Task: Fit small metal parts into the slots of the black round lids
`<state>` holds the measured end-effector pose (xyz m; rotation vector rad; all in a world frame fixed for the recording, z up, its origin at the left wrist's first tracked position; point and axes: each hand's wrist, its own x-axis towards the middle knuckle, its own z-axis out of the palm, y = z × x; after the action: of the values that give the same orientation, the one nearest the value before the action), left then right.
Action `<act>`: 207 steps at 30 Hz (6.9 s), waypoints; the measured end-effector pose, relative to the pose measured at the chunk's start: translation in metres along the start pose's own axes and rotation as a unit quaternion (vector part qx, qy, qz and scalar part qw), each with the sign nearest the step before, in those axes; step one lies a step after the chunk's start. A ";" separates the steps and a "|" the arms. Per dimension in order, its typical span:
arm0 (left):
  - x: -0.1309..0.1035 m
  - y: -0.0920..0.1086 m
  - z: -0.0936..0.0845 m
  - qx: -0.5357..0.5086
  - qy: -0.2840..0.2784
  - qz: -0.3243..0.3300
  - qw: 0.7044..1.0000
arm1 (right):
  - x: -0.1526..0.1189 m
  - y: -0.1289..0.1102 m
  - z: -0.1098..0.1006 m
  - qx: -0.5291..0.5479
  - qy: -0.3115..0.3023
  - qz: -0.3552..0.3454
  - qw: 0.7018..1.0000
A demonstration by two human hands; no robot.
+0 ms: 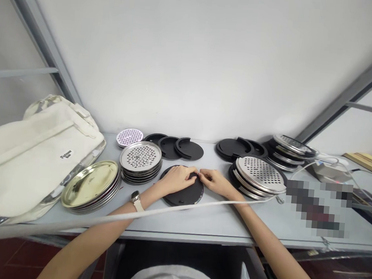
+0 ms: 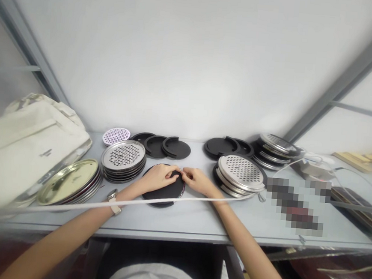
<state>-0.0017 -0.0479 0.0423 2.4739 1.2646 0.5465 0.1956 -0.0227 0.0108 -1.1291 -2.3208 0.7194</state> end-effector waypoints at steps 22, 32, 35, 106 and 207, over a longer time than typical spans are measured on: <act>0.000 0.000 0.000 0.022 0.002 0.014 1.000 | -0.001 -0.005 -0.001 0.068 0.001 -0.008 0.998; 0.000 -0.001 0.002 0.047 0.000 0.026 0.999 | -0.002 -0.003 -0.002 0.103 -0.015 0.005 0.995; 0.000 0.000 0.001 0.045 0.001 0.027 0.999 | -0.002 -0.002 -0.002 0.113 -0.019 0.007 0.993; 0.006 -0.013 0.005 -0.245 0.065 -0.007 0.967 | 0.000 -0.009 -0.008 0.084 0.104 -0.043 0.990; 0.001 -0.007 0.020 0.131 0.122 -0.034 0.983 | 0.007 0.008 0.006 0.276 0.006 0.044 0.960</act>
<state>0.0036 -0.0450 0.0220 2.6239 1.6029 0.7268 0.1929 -0.0142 0.0028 -0.9674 -1.8818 1.2871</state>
